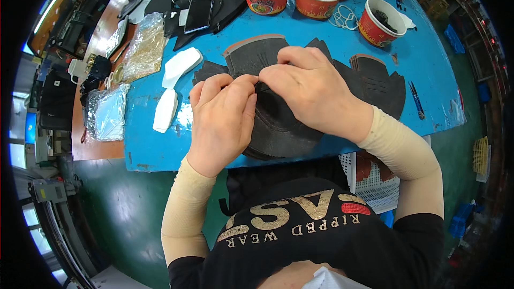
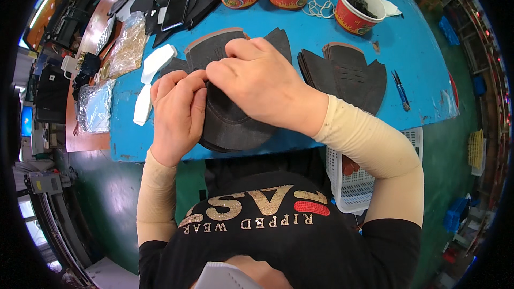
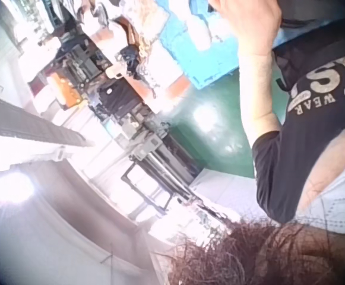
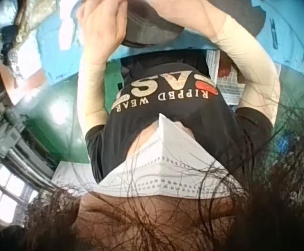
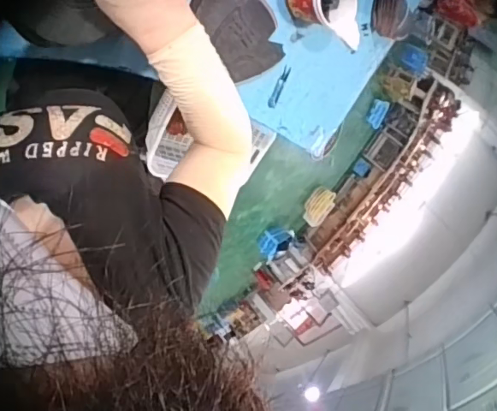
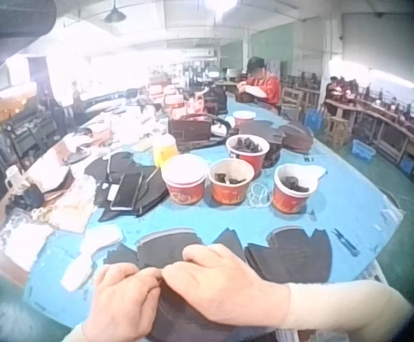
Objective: The person stitches leather shoe components by hand, pulling thread through the leather pieces with a hook tool and a stitching needle.
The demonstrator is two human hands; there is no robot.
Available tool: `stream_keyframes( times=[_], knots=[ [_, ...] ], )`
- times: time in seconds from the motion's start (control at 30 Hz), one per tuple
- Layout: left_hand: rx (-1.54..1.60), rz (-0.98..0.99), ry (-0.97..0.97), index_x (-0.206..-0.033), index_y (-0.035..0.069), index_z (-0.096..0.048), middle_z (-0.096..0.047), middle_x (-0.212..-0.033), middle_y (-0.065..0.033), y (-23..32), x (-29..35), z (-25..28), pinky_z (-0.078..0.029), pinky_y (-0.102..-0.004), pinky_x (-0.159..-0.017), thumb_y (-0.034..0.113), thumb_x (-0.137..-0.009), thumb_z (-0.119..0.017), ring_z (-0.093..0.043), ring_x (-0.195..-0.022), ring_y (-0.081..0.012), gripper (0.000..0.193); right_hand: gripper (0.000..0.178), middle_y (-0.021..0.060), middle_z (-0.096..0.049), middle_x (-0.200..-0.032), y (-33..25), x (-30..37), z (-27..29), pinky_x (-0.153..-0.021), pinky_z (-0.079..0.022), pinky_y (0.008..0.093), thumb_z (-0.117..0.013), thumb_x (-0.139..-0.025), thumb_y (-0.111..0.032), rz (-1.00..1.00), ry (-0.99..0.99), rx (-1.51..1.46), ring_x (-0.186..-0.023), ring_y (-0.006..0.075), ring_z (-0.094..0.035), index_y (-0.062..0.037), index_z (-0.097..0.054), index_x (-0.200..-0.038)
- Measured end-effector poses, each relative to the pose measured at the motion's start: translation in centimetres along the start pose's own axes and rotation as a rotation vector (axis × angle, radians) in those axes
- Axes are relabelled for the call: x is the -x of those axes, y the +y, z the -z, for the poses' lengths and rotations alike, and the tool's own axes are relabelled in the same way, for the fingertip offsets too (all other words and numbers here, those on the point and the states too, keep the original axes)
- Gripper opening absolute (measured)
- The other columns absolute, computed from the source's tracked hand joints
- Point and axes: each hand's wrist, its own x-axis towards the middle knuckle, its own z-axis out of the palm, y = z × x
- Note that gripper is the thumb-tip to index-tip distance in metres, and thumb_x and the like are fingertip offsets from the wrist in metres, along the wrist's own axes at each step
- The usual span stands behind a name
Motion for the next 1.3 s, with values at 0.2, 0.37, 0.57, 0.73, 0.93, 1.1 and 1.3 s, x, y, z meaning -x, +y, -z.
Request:
stream_keyframes(
  times=[0.2,0.37,0.57,0.73,0.93,1.1,1.3],
  knots=[
    [0.136,0.045,0.203,-0.101,0.002,-0.060,-0.067,-0.104,-0.0106,0.2,2.9,-0.1,-0.041,-0.0356,-0.089,-0.004,-0.084,-0.058,-0.058,-0.101,-0.0249,0.018,0.026,0.0060,-0.064,-0.095,0.6,3.1,2.8,-0.079,-0.047,0.0337,-0.067,-0.082,-0.009,-0.430,0.283,0.031,-0.092,0.0254,-0.059,-0.0067,-0.061,-0.108],
    [0.312,0.217,0.340,-0.100,0.000,-0.054,-0.063,-0.116,-0.0185,1.8,7.1,-0.7,-0.040,-0.0382,-0.098,-0.004,-0.091,-0.051,-0.055,-0.110,-0.0282,0.011,0.037,0.0124,-0.063,-0.094,-0.1,5.7,4.6,-0.073,-0.049,0.0335,-0.068,-0.086,-0.032,-1.026,-0.047,-0.410,-0.083,0.0232,-0.061,-0.0017,-0.062,-0.106],
    [0.410,0.286,0.330,-0.100,0.002,-0.054,-0.062,-0.119,-0.0182,2.9,8.8,-1.8,-0.037,-0.0421,-0.102,0.002,-0.091,-0.055,-0.051,-0.121,-0.0349,0.009,0.032,0.0132,-0.062,-0.094,-1.8,5.3,2.6,-0.070,-0.049,0.0339,-0.071,-0.083,-0.023,-0.608,0.225,0.073,-0.079,0.0253,-0.060,-0.0014,-0.061,-0.105],
    [0.412,0.292,0.317,-0.101,0.001,-0.053,-0.059,-0.124,-0.0199,3.6,9.1,-1.6,-0.033,-0.0432,-0.105,0.000,-0.093,-0.051,-0.048,-0.125,-0.0349,0.008,0.018,0.0078,-0.060,-0.090,-3.9,5.2,2.1,-0.071,-0.047,0.0253,-0.065,-0.085,-0.001,-0.667,0.386,-0.459,-0.079,0.0149,-0.059,-0.0025,-0.055,-0.101],
    [0.390,0.268,0.271,-0.100,0.000,-0.052,-0.057,-0.127,-0.0212,4.4,9.6,-0.6,-0.031,-0.0427,-0.107,-0.002,-0.093,-0.047,-0.046,-0.126,-0.0333,0.009,0.017,-0.0016,-0.057,-0.083,-3.1,6.8,3.3,-0.062,-0.043,0.0160,-0.057,-0.095,-0.010,-1.012,0.686,-1.249,-0.069,0.0021,-0.051,-0.0053,-0.046,-0.107],
    [0.437,0.252,0.264,-0.101,0.000,-0.052,-0.056,-0.126,-0.0211,5.1,10.0,-0.8,-0.034,-0.0414,-0.105,-0.001,-0.093,-0.048,-0.049,-0.120,-0.0307,0.009,0.016,0.0016,-0.061,-0.087,-1.4,9.4,5.2,-0.062,-0.046,0.0174,-0.057,-0.095,-0.010,-1.048,0.840,-1.236,-0.074,0.0041,-0.057,-0.0054,-0.047,-0.107],
    [0.631,0.262,0.286,-0.106,-0.001,-0.051,-0.057,-0.118,-0.0224,5.2,10.2,-0.7,-0.039,-0.0417,-0.099,0.002,-0.092,-0.052,-0.054,-0.111,-0.0299,0.015,0.019,0.0037,-0.063,-0.087,4.6,18.1,7.6,-0.064,-0.046,0.0215,-0.060,-0.091,-0.009,-1.194,0.837,-0.655,-0.074,0.0074,-0.057,-0.0018,-0.050,-0.106]
  ],
)
